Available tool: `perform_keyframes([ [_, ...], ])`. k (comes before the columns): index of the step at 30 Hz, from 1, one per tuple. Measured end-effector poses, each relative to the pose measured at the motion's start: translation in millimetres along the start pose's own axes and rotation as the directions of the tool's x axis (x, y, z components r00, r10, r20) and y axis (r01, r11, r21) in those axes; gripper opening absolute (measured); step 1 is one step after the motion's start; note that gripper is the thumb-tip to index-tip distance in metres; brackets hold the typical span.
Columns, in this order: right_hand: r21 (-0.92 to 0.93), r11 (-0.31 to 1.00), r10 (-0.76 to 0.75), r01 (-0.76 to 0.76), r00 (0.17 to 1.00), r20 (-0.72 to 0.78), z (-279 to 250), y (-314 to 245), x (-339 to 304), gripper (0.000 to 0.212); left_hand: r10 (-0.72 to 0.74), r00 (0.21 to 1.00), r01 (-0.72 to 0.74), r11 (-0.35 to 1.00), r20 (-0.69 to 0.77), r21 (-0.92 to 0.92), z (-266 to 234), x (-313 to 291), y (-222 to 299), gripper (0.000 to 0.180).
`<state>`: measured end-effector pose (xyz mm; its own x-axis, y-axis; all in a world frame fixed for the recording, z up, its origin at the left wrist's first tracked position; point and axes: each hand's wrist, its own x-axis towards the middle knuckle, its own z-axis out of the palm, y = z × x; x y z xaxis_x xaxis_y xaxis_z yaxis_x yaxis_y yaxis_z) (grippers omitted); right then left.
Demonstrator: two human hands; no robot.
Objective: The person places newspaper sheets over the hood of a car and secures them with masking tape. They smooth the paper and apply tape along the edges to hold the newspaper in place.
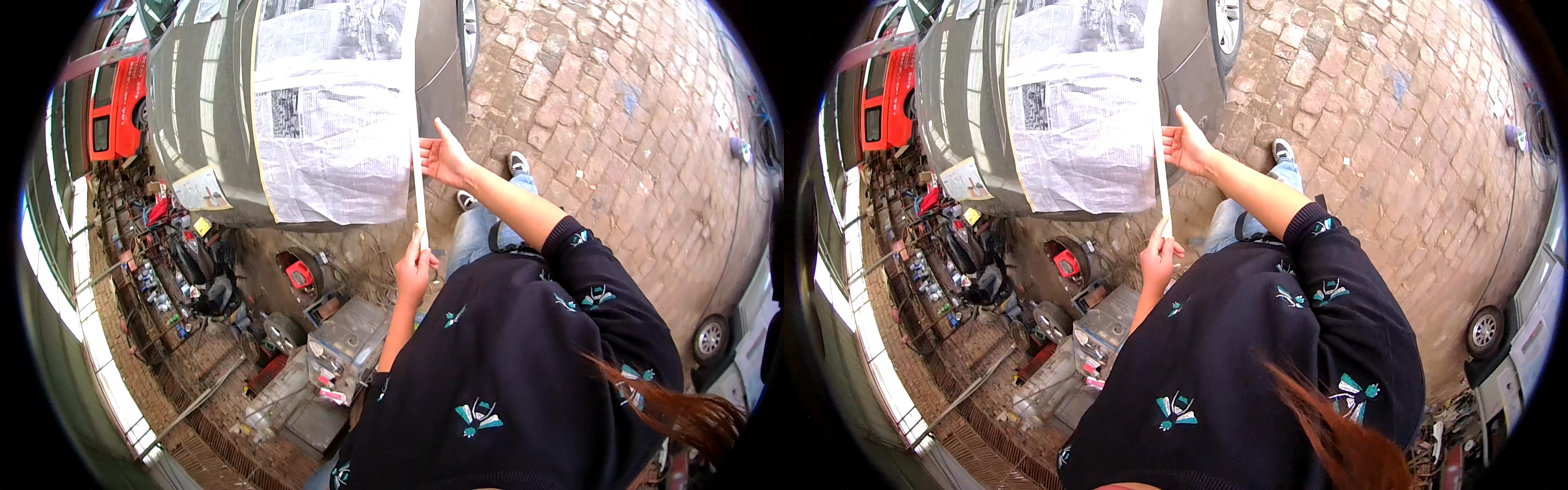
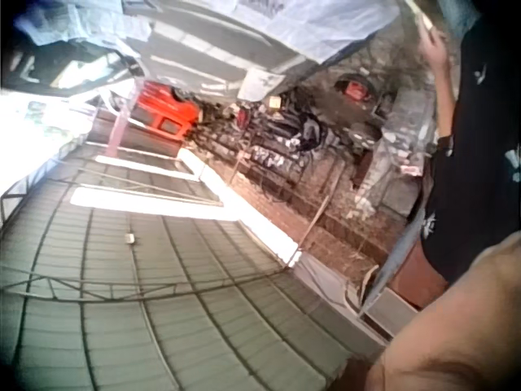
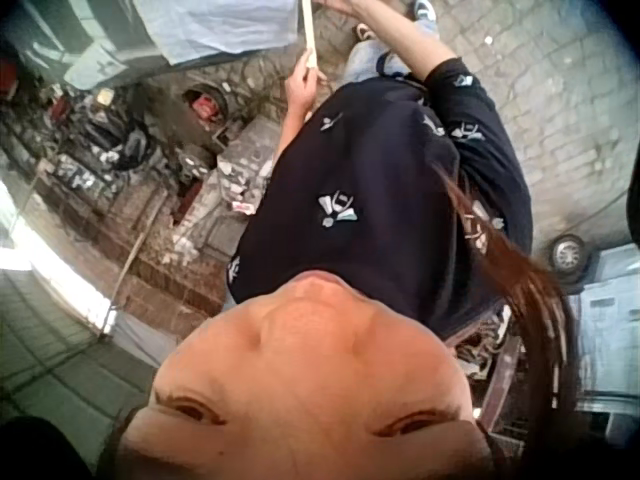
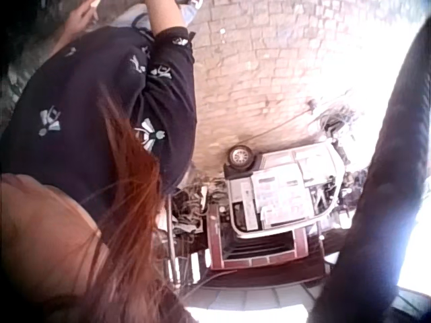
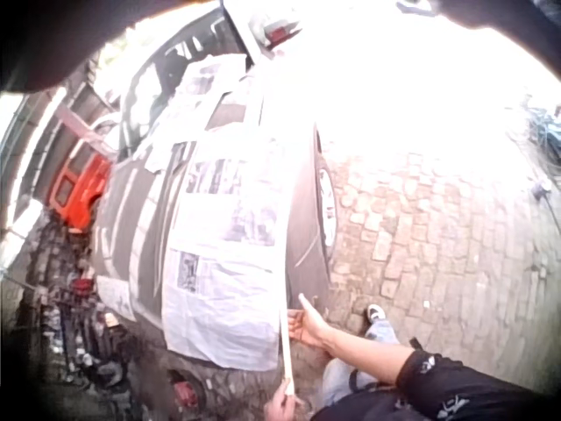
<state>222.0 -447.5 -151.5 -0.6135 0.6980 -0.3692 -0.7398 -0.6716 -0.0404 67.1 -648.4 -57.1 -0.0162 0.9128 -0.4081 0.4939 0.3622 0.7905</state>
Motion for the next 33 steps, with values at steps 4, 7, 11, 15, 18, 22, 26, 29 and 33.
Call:
perform_keyframes([
  [4,-0.001,0.998,-0.061,0.061,0.996,-0.063,7,4,0,0.085,0.031,0.999,-0.031,1.0,0.045,-0.002,-13,7,-13,0.049],
  [7,0.007,0.994,-0.11,0.11,0.993,-0.042,7,13,2,0.086,0.037,0.996,-0.039,0.999,0.085,0.023,-24,13,-15,0.049],
  [11,0.009,0.984,-0.175,0.175,0.983,-0.062,9,23,2,0.086,0.092,0.987,-0.096,0.995,0.128,0.022,-33,19,-24,0.05],
  [15,0.034,0.975,-0.219,0.222,0.974,-0.059,3,31,7,0.084,0.082,0.979,-0.086,0.996,0.185,0.015,-32,20,-19,0.05],
  [18,0.001,0.974,-0.228,0.228,0.973,0.046,-3,36,4,0.083,0.091,0.972,-0.087,0.996,0.215,-0.028,-28,16,-17,0.05],
  [22,0.012,0.968,-0.251,0.252,0.967,-0.047,3,38,2,0.082,0.089,0.967,-0.075,0.995,0.24,-0.069,-27,15,-16,0.05],
  [26,0.016,0.967,-0.252,0.253,0.967,-0.038,0,38,3,0.082,0.089,0.966,-0.076,0.995,0.244,-0.061,-29,17,-13,0.046],
  [29,0.025,0.969,-0.244,0.244,0.97,-0.014,1,38,1,0.082,0.081,0.969,-0.072,0.996,0.235,-0.045,-29,19,-16,0.047],
  [33,0.041,0.973,-0.227,0.228,0.974,-0.025,5,38,-3,0.082,0.076,0.972,-0.063,0.996,0.223,-0.064,-28,21,-22,0.047],
])
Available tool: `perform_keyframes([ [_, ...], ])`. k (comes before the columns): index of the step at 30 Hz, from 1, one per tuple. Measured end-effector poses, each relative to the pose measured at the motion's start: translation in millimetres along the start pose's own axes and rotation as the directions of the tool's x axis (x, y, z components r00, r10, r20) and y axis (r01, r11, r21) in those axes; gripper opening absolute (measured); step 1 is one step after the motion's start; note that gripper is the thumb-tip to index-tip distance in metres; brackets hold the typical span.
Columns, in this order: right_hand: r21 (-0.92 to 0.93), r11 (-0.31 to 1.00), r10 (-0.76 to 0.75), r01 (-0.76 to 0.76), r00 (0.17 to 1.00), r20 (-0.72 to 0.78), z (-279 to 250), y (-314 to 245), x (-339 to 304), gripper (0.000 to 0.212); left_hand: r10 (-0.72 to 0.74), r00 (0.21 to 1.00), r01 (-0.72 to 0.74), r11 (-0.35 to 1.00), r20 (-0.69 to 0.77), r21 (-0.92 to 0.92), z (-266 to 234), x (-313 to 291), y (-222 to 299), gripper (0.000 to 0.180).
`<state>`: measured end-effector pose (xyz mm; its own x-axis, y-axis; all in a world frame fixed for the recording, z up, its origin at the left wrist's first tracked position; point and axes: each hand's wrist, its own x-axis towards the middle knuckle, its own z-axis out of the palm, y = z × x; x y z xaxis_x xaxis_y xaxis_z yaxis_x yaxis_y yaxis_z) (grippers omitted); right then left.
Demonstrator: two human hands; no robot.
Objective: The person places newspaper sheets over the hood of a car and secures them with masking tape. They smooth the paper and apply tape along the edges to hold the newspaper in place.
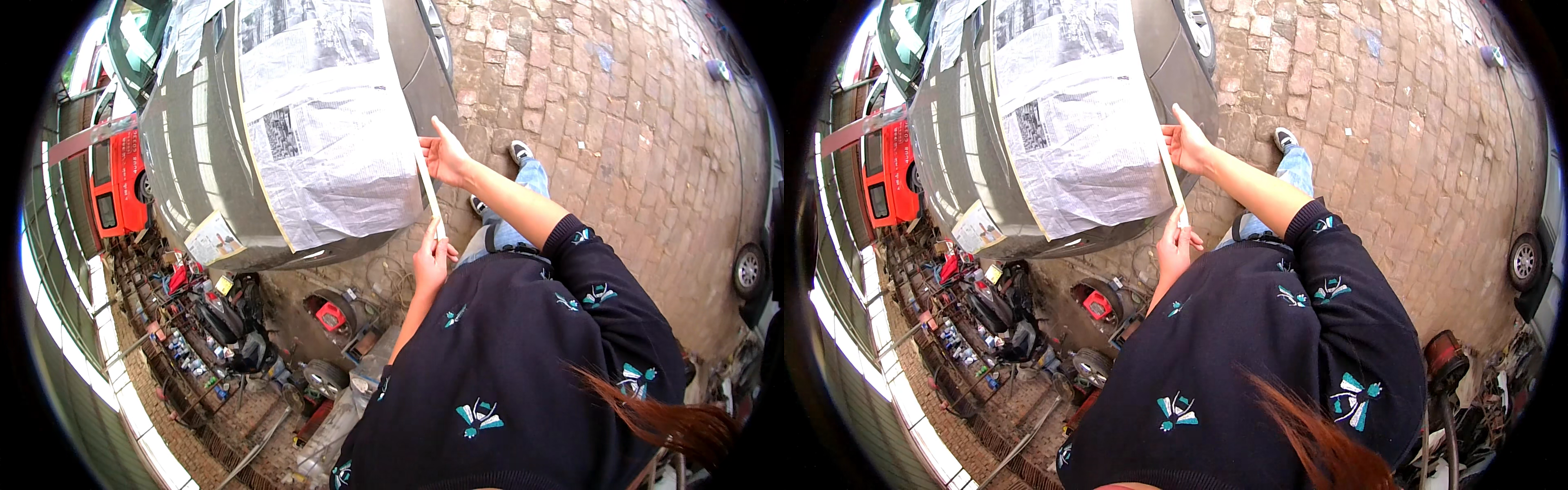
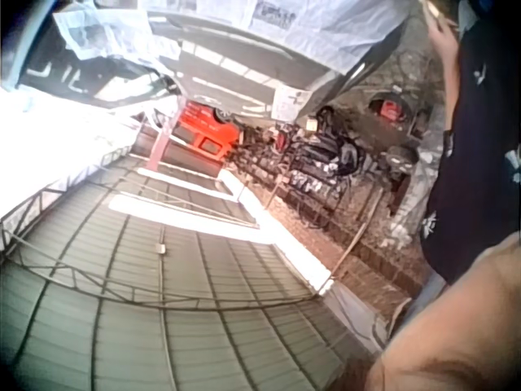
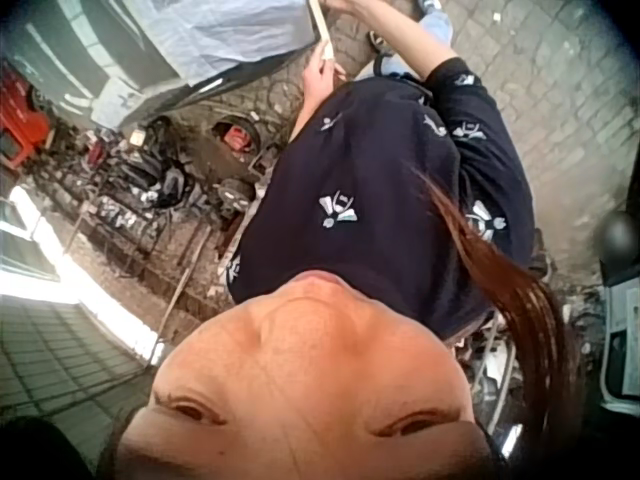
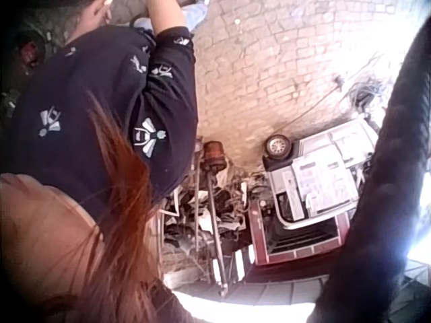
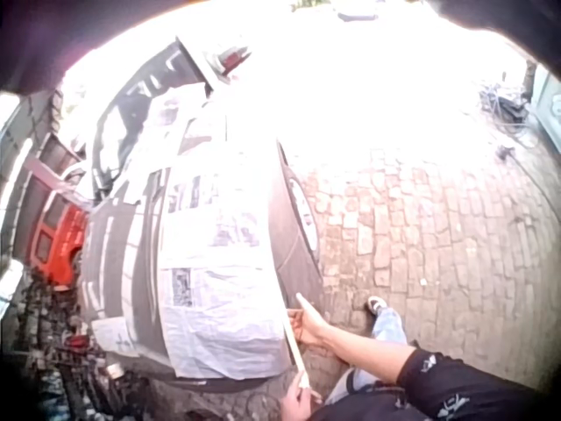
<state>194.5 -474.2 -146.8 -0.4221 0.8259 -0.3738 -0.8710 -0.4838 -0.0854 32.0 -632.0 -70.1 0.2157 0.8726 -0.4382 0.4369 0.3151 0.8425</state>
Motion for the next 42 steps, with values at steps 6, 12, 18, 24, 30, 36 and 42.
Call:
perform_keyframes([
  [6,-0.006,1.0,0.015,-0.015,1.0,-0.004,2,-2,-2,0.08,-0.009,1.0,0.009,1.0,-0.007,0.017,-1,0,3,0.047],
  [12,-0.05,0.999,-0.01,0.007,0.999,-0.053,6,0,-3,0.076,-0.014,1.0,0.015,1.0,-0.008,0.011,-1,-4,9,0.048],
  [18,-0.057,0.998,-0.017,0.014,0.998,-0.058,13,1,-3,0.075,-0.017,1.0,0.018,0.997,-0.01,0.071,3,-11,26,0.049],
  [24,-0.087,0.996,0.001,-0.006,0.999,-0.052,6,4,2,0.077,-0.07,0.997,0.072,0.996,-0.037,0.06,-3,-9,23,0.047],
  [30,-0.071,0.997,0.019,-0.023,0.998,-0.058,12,2,-2,0.077,-0.058,0.998,0.06,0.994,-0.032,0.094,-7,-7,22,0.046],
  [36,-0.104,0.994,0.003,-0.013,0.995,-0.096,11,2,-3,0.07,-0.077,0.996,0.08,0.992,-0.034,0.097,-10,-4,18,0.045],
  [42,-0.073,0.997,-0.006,-0.002,0.994,-0.105,11,1,-6,0.065,-0.077,0.996,0.082,0.991,-0.051,0.102,-12,-4,18,0.045],
])
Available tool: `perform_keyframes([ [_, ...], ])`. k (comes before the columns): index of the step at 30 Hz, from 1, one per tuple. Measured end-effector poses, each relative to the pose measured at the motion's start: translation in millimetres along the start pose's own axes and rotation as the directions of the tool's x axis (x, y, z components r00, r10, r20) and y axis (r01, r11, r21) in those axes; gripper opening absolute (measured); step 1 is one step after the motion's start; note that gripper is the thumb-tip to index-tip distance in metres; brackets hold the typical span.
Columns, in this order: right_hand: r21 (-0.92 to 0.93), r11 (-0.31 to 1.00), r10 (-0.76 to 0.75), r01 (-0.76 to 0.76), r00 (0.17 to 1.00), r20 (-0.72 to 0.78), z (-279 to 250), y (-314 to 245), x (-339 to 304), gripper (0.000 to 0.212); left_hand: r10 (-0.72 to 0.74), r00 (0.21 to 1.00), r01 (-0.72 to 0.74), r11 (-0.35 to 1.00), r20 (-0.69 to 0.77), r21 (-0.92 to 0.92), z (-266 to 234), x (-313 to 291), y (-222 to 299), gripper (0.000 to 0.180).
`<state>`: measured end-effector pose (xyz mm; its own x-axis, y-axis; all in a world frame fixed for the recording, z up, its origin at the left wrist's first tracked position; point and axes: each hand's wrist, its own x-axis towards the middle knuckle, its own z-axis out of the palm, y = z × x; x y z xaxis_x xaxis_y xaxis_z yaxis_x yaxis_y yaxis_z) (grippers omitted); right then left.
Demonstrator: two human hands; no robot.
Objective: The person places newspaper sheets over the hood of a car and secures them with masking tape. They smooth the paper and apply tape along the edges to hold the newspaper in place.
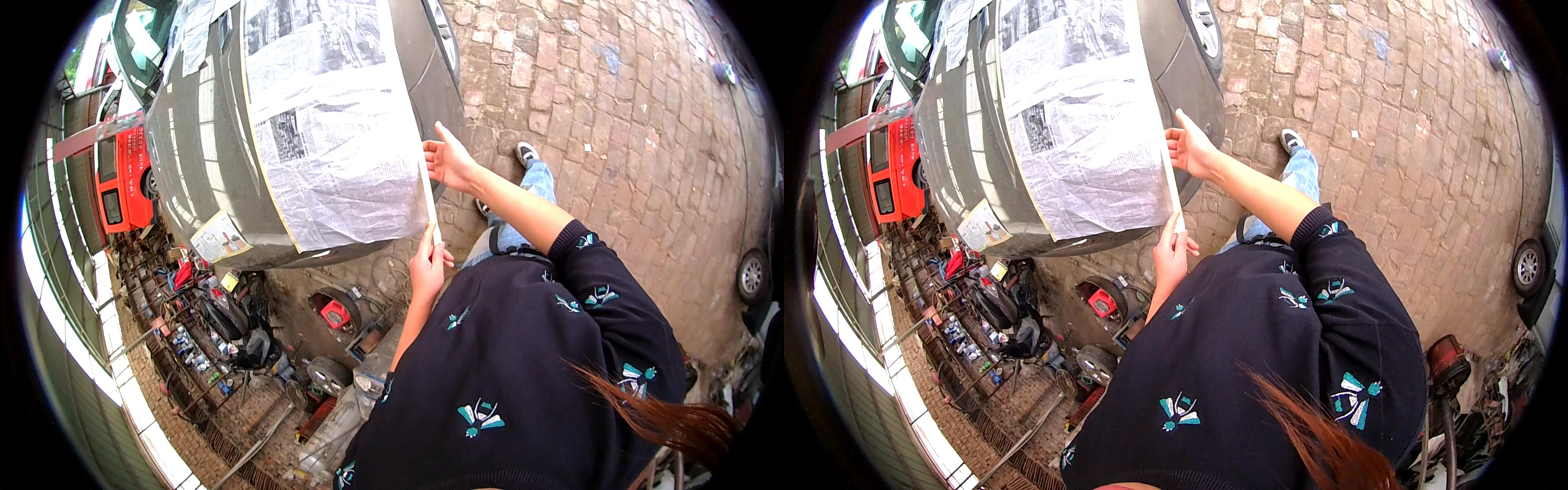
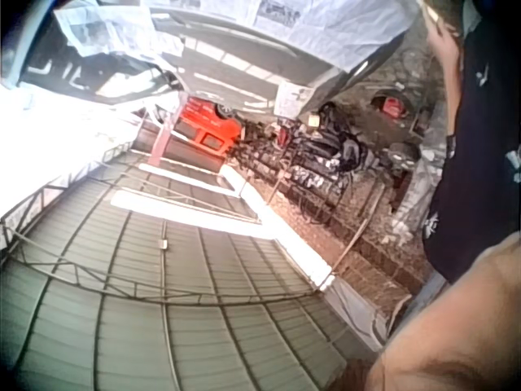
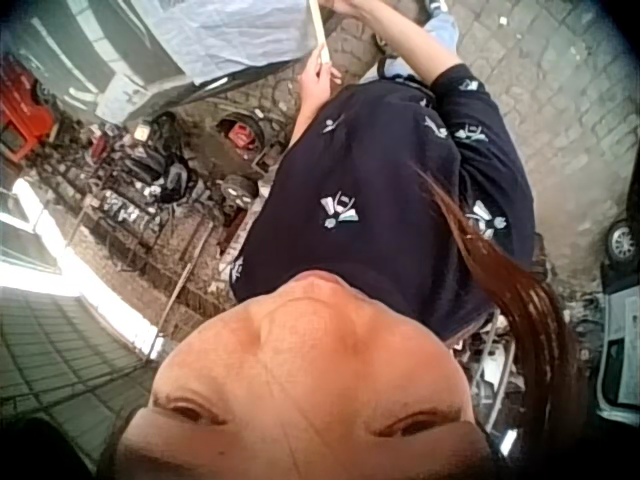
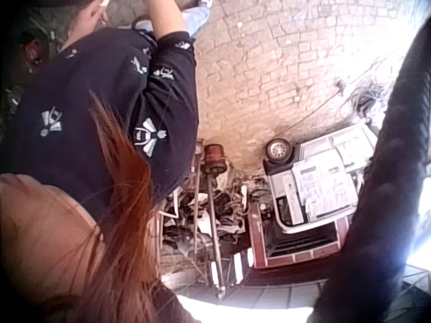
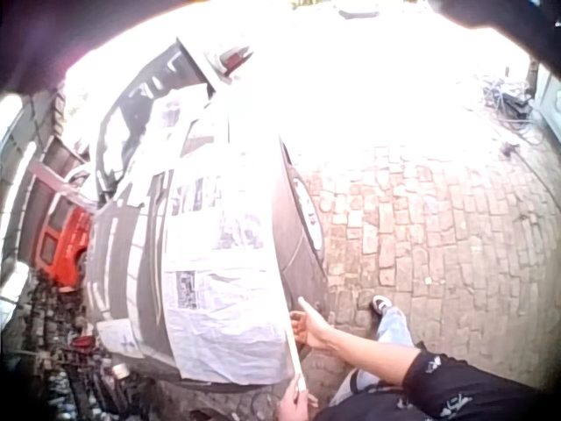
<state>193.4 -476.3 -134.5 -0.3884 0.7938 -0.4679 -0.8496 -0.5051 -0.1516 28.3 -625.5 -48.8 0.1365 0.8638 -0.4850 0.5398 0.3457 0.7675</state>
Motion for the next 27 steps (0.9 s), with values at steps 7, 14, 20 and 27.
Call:
perform_keyframes([
  [7,0.087,0.996,0.008,-0.008,1.0,-0.002,-11,-6,22,0.066,0.003,1.0,-0.003,0.999,0.008,-0.044,1,-5,-1,0.048],
  [14,0.19,0.967,-0.165,0.169,0.986,-0.036,8,-42,54,0.036,-0.001,1.0,0.003,0.997,0.017,-0.081,4,-12,9,0.046],
  [20,0.154,0.966,-0.202,0.209,0.978,-0.059,12,-55,70,0.027,-0.01,1.0,0.01,0.999,0.017,-0.039,1,-10,14,0.045],
  [27,0.166,0.971,-0.166,0.171,0.985,-0.043,12,-59,71,0.03,-0.014,1.0,0.014,0.999,0.015,-0.044,0,-6,3,0.049],
])
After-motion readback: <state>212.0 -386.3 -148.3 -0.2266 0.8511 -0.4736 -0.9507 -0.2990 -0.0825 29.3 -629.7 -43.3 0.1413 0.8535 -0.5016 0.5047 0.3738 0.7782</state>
